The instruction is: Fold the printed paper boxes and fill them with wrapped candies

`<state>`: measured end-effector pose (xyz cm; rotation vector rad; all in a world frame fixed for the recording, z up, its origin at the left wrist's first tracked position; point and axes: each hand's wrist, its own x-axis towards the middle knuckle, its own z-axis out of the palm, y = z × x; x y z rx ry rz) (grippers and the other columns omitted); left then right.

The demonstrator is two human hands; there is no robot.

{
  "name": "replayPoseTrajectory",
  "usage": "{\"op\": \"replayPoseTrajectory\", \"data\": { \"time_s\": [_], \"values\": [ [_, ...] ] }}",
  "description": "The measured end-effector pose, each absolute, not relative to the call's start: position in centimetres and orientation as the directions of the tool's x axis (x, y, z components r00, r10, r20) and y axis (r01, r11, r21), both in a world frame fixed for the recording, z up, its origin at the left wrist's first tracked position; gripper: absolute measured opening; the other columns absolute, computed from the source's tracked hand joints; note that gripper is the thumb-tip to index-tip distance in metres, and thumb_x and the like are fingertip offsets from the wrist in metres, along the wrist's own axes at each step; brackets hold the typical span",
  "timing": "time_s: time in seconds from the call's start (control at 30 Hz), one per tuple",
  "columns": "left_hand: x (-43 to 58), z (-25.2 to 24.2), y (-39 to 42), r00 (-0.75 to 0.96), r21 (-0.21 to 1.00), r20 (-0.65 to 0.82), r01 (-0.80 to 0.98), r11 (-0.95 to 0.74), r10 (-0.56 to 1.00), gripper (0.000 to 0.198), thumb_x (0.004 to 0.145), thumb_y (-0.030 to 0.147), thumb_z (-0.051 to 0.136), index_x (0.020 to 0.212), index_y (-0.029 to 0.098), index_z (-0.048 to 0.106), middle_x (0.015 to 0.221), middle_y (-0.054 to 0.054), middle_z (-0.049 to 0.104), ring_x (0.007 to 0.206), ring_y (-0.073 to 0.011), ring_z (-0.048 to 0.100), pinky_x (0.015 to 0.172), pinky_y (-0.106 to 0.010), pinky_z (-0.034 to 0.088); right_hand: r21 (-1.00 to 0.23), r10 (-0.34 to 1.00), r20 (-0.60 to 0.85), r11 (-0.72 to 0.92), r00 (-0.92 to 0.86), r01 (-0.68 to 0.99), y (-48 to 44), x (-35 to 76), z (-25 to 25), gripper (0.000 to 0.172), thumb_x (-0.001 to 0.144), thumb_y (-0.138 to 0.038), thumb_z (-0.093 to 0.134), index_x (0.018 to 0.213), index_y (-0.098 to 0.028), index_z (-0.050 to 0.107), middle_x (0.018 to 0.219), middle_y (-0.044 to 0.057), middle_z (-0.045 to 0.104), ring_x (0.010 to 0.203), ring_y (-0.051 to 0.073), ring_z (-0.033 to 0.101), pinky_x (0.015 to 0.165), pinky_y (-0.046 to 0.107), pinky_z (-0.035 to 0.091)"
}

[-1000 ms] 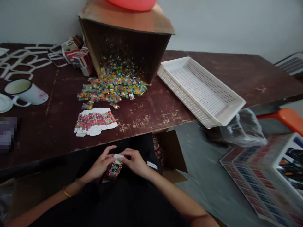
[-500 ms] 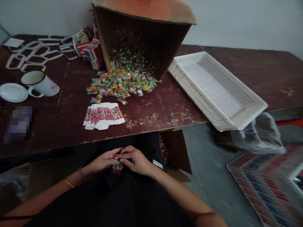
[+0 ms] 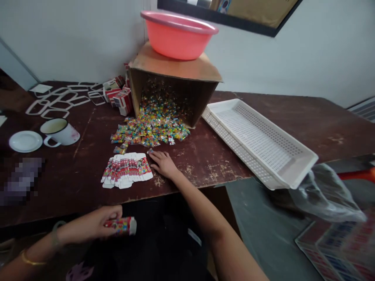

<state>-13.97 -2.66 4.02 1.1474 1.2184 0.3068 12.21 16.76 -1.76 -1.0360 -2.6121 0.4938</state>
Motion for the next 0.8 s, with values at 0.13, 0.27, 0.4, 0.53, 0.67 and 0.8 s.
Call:
{"op": "replayPoseTrajectory", "data": {
  "time_s": [0.13,0.27,0.4,0.53,0.67,0.8],
  "values": [
    [-13.7,4.1,-1.8,0.287,0.759,-0.641,0.098,0.644,0.712,0.040,0.076,0.041,0.072,0.111,0.023,0.064,0.102,-0.010,0.071,0.075,-0.0237,0.066,0.056,-0.029,0.053,-0.466,0.761,0.177,0.624,-0.624,0.628,8.4,17.3,-3.5,0.065,0.085,-0.049,0.065,0.140,-0.020,0.047,0.141,0.016,0.049,0.129,0.032,0.041,0.106,0.052,0.031],
    [-9.6,2.4,-0.4,0.268,0.797,-0.571,-0.047,0.602,0.776,0.046,0.076,0.036,0.073,0.117,0.020,0.061,0.107,-0.013,0.069,0.082,-0.0247,0.068,0.064,-0.032,0.057,-0.649,0.826,0.162,0.501,-0.540,0.572,2.5,19.1,-2.8,0.027,0.094,-0.028,0.054,0.119,-0.020,0.061,0.119,0.014,0.062,0.109,0.026,0.056,0.094,0.044,0.043],
    [-5.4,0.9,-0.1,0.291,0.813,-0.542,-0.056,0.579,0.788,0.050,0.075,0.031,0.071,0.122,0.018,0.057,0.102,-0.010,0.069,0.081,-0.0227,0.067,0.068,-0.036,0.058,-0.915,0.907,0.089,0.238,-0.413,0.327,1.9,17.0,0.2,0.023,0.095,-0.029,0.054,0.116,-0.021,0.056,0.099,0.005,0.067,0.090,0.016,0.064,0.082,0.028,0.049],
    [-4.1,0.7,-0.8,0.372,0.845,-0.489,-0.025,0.535,0.789,0.052,0.077,0.029,0.070,0.126,0.020,0.054,0.095,-0.006,0.067,0.076,-0.0192,0.064,0.065,-0.034,0.057,-0.922,0.924,0.041,0.182,-0.381,0.341,4.4,15.8,2.9,0.017,0.091,-0.034,0.060,0.098,-0.018,0.062,0.087,0.001,0.066,0.078,0.013,0.060,0.074,0.025,0.047],
    [-4.4,1.2,-1.6,0.361,0.842,-0.510,0.027,0.538,0.781,0.050,0.076,0.035,0.072,0.120,0.020,0.055,0.090,-0.004,0.066,0.074,-0.0177,0.062,0.062,-0.031,0.056,-0.815,0.817,0.113,0.402,-0.566,0.417,5.0,15.6,3.6,0.020,0.094,-0.035,0.057,0.092,-0.019,0.069,0.100,0.005,0.065,0.094,0.016,0.055,0.090,0.033,0.042],
    [-4.2,1.2,-2.4,0.327,0.810,-0.559,0.019,0.587,0.762,0.051,0.080,0.058,0.063,0.110,0.017,0.060,0.082,-0.004,0.065,0.071,-0.0185,0.062,0.058,-0.030,0.056,-0.749,0.766,0.107,0.481,-0.634,0.455,3.2,14.9,2.6,0.025,0.097,-0.033,0.051,0.091,-0.021,0.073,0.133,0.006,0.052,0.120,0.022,0.044,0.103,0.042,0.033]
  ]
}}
